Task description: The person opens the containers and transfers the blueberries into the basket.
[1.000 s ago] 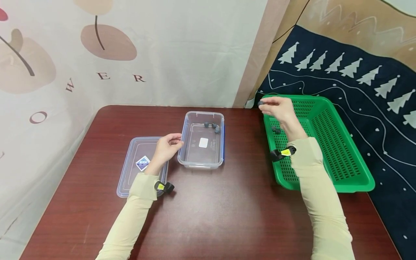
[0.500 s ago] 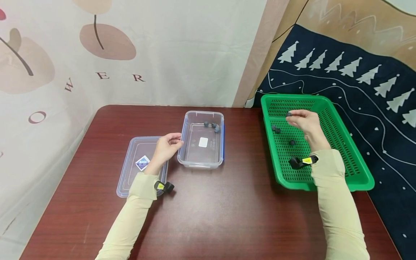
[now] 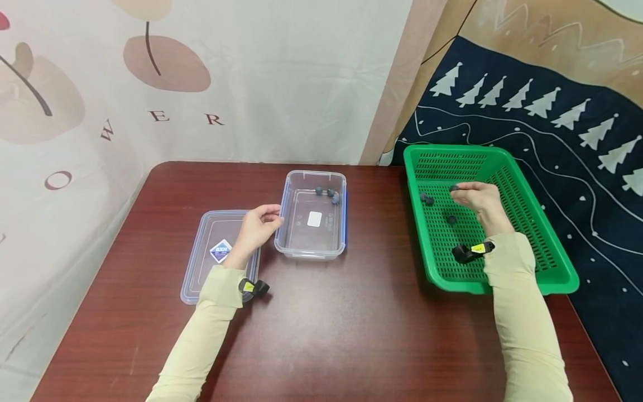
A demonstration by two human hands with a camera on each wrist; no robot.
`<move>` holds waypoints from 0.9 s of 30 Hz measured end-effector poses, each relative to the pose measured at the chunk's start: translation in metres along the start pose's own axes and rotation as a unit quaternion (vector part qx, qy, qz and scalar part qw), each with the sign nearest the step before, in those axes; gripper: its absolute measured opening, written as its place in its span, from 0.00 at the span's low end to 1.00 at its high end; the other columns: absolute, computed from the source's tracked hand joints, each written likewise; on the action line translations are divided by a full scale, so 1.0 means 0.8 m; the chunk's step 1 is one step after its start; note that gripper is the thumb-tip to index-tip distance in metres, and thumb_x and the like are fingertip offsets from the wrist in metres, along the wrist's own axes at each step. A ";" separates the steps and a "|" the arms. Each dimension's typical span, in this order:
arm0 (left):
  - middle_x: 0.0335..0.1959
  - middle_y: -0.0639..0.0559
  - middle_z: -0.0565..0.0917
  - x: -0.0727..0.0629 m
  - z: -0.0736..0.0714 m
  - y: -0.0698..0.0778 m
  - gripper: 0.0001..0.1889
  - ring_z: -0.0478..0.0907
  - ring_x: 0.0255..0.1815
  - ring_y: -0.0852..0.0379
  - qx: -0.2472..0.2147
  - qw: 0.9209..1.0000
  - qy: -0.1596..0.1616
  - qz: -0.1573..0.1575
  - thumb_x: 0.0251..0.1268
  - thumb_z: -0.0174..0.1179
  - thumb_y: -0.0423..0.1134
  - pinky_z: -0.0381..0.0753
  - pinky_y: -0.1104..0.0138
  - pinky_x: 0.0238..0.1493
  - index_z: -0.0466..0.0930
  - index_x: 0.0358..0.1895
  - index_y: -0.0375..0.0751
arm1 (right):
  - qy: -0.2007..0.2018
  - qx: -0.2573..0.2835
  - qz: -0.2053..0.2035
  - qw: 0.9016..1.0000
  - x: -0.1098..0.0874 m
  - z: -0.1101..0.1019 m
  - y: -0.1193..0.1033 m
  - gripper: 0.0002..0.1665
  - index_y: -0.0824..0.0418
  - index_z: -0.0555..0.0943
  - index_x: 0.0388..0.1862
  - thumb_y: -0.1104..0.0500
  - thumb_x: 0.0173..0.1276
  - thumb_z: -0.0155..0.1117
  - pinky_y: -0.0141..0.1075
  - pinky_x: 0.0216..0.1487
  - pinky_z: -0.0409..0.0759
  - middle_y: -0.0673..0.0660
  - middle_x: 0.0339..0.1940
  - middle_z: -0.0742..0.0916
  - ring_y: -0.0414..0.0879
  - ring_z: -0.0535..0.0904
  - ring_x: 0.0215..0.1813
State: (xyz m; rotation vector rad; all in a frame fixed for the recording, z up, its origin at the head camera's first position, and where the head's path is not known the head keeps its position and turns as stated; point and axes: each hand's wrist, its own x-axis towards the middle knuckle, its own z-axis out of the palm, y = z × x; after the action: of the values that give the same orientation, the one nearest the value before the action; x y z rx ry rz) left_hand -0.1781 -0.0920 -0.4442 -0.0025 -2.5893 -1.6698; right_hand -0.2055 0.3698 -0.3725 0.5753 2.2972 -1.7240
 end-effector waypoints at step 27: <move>0.40 0.36 0.83 0.000 0.000 0.001 0.16 0.82 0.39 0.44 0.003 1.000 -0.007 -0.002 0.54 0.60 0.28 0.81 0.61 0.43 0.79 0.47 0.27 | -0.065 0.102 -0.104 0.987 -0.009 0.095 -0.071 0.09 0.54 0.83 0.29 0.68 0.61 0.63 0.29 0.42 0.81 0.48 0.28 0.85 0.36 0.83 0.33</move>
State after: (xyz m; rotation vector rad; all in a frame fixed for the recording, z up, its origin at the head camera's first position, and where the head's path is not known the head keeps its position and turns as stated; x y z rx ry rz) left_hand -0.1779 -0.0915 -0.4432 -0.0080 -2.6065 -1.6680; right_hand -0.2280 0.2825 -0.3419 0.2529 2.1719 -2.0437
